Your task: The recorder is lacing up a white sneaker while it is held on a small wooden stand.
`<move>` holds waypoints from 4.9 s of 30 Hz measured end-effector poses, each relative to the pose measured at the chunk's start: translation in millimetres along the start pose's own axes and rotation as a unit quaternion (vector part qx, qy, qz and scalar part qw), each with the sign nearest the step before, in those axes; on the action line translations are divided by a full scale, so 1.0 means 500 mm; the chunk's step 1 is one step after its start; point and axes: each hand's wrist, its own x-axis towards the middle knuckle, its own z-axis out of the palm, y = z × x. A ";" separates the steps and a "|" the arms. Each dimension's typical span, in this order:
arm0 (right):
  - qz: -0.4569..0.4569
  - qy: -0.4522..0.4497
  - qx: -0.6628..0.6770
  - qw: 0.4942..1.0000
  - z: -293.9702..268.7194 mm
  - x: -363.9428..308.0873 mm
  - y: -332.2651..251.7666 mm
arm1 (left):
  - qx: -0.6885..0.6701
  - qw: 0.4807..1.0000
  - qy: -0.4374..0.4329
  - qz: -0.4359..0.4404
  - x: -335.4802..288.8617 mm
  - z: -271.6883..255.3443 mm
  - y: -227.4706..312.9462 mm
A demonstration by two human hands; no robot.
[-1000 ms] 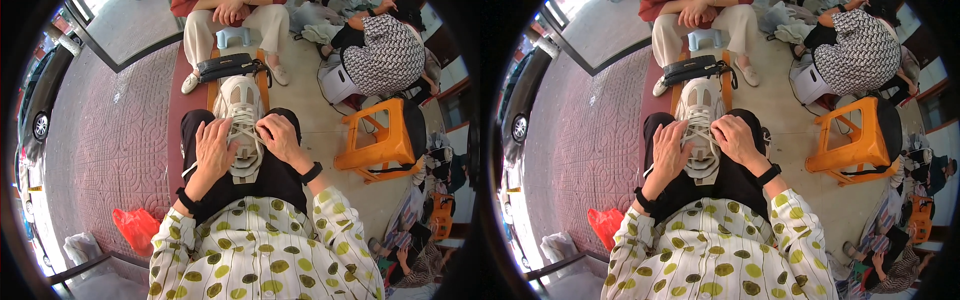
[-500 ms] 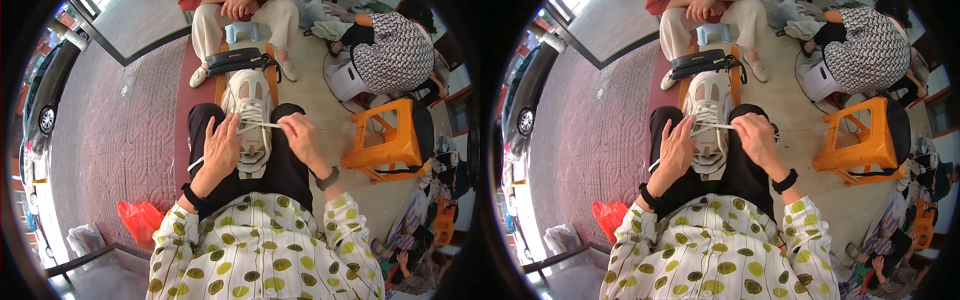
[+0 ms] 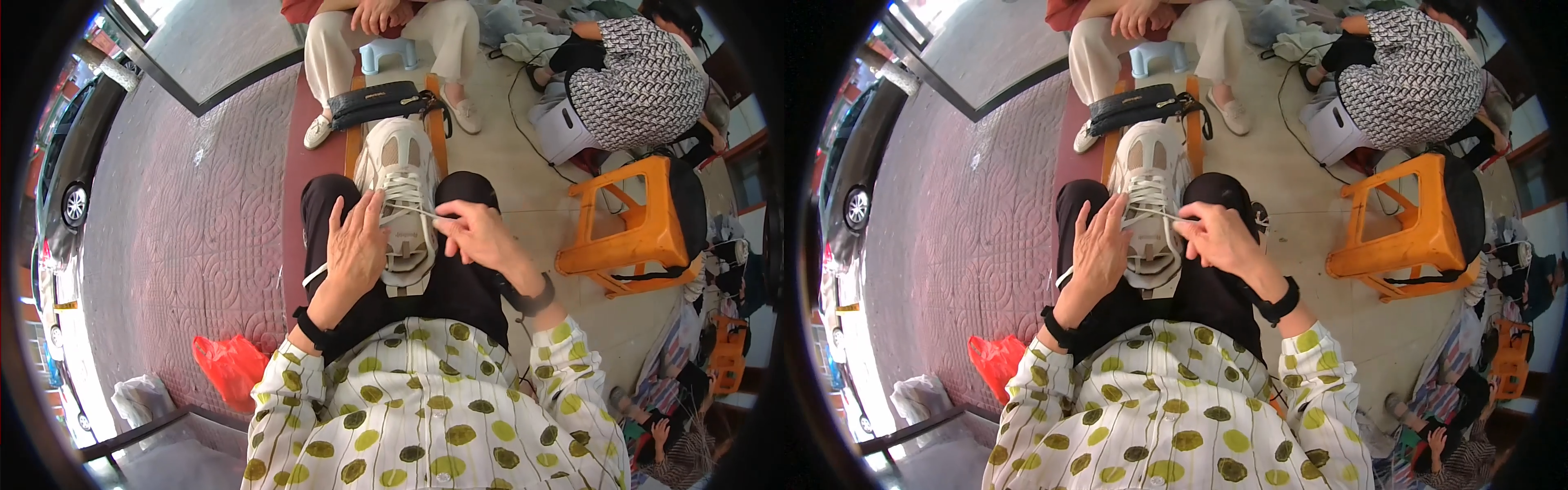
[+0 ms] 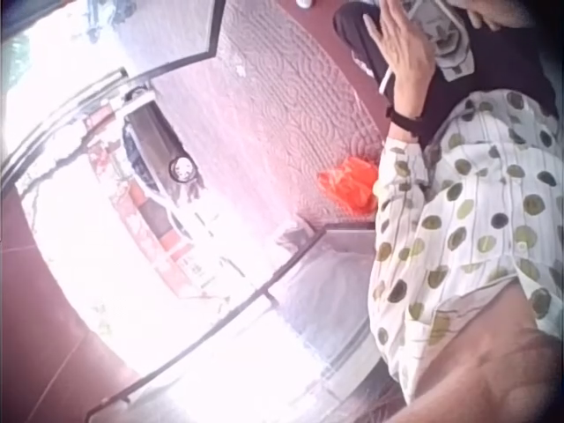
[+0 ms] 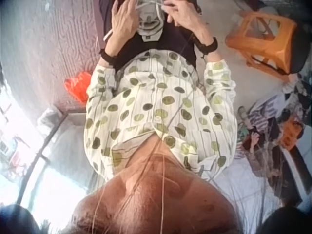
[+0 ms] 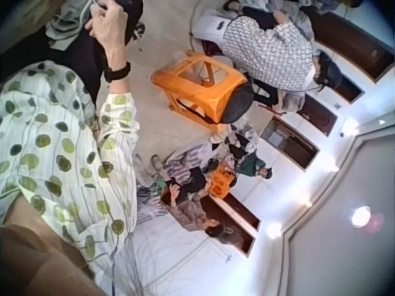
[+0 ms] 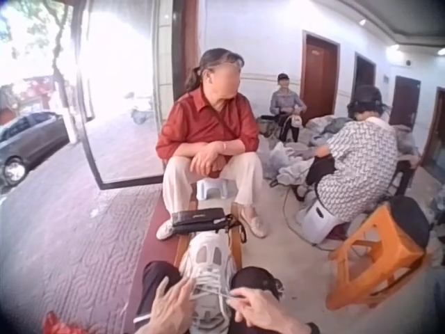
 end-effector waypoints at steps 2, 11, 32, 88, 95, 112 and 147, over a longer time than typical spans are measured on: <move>0.007 0.012 -0.021 1.000 0.022 0.000 -0.001 | 0.001 1.000 0.011 0.018 -0.004 0.003 -0.007; -0.168 0.154 -0.086 0.970 0.037 -0.003 0.041 | -0.006 1.000 0.010 0.023 -0.021 -0.006 -0.020; -0.029 -0.009 -0.017 0.999 -0.012 -0.048 0.054 | -0.006 1.000 0.006 0.007 -0.007 0.006 -0.015; -0.166 -0.125 0.052 0.977 0.126 -0.167 -0.022 | -0.051 0.998 0.043 -0.004 0.053 -0.051 0.043; -0.231 -0.110 0.012 0.967 0.130 -0.163 -0.016 | -0.270 0.958 -0.035 -0.093 0.063 -0.040 0.035; -0.106 0.146 0.354 0.918 -0.029 -0.159 0.063 | -0.842 0.449 0.185 -0.233 -0.210 -0.160 -0.213; 0.089 0.242 -0.101 0.961 -0.082 -0.164 0.243 | -0.595 0.694 -0.376 -0.150 -0.199 -0.305 0.062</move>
